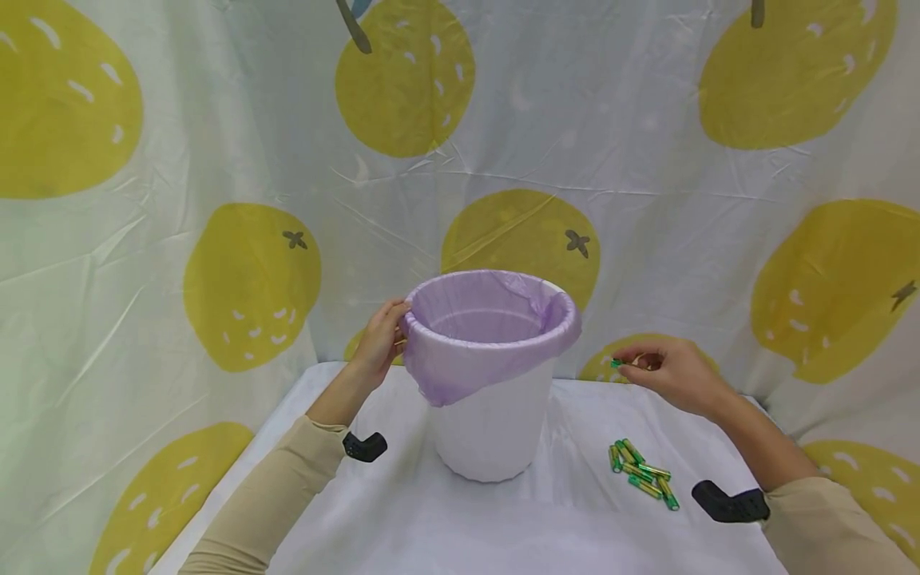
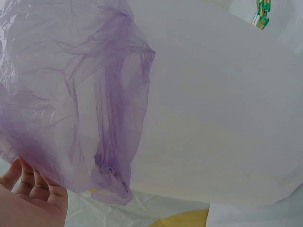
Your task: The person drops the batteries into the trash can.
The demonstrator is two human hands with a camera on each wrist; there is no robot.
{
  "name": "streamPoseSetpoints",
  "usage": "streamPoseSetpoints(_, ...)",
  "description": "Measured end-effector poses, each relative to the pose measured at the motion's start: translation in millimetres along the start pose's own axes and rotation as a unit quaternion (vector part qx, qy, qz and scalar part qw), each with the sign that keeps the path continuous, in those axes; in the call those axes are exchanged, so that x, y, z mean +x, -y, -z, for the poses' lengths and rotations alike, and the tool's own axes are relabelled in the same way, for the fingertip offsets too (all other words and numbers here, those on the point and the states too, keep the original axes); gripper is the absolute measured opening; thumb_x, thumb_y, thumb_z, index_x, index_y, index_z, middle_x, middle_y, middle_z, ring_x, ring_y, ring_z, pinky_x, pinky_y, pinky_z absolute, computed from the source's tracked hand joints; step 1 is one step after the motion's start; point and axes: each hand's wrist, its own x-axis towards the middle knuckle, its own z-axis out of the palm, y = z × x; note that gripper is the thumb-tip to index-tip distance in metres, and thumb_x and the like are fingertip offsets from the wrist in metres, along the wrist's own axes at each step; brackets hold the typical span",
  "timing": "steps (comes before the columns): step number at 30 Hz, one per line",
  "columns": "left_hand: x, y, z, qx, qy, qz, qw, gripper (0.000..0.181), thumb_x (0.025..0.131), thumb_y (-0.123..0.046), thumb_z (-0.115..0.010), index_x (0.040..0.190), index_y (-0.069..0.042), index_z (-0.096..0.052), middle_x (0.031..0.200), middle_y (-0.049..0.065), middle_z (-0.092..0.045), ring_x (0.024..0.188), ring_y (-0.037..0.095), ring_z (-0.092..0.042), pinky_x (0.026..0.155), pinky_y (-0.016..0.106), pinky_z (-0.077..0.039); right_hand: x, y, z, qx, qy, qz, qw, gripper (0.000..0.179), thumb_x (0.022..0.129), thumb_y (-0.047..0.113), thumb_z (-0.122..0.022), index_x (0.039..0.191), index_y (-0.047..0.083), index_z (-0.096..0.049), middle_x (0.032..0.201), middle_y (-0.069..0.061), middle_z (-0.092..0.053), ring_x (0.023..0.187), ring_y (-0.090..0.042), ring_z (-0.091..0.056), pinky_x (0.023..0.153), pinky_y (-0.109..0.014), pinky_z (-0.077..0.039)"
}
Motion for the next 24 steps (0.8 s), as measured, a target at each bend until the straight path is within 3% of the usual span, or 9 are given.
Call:
streamPoseSetpoints(13, 0.1, 0.8, 2.8, -0.006, 0.001, -0.003, 1.0, 0.037, 0.104, -0.028, -0.058, 0.128, -0.001, -0.058, 0.089, 0.0, -0.054, 0.067, 0.011, -0.051, 0.062, 0.023, -0.046, 36.3, 30.4, 16.6, -0.004, -0.006, 0.024, 0.9997, 0.013, 0.094, 0.009, -0.076, 0.106, 0.006, -0.08, 0.087, 0.001, -0.067, 0.072, -0.015, -0.055, 0.06, -0.024, -0.047)
streamPoseSetpoints(24, 1.5, 1.8, 0.3, -0.01, 0.0, -0.001, 0.9999, 0.034, 0.103, -0.028, -0.058, 0.124, -0.002, -0.058, 0.088, 0.0, -0.054, 0.066, 0.011, -0.051, 0.06, 0.023, -0.046, 71.1, 56.0, 22.9, -0.003, 0.01, 0.014, 0.9999, 0.019, 0.095, 0.017, -0.076, 0.11, 0.004, -0.078, 0.086, -0.004, -0.066, 0.073, -0.019, -0.054, 0.052, -0.026, -0.043)
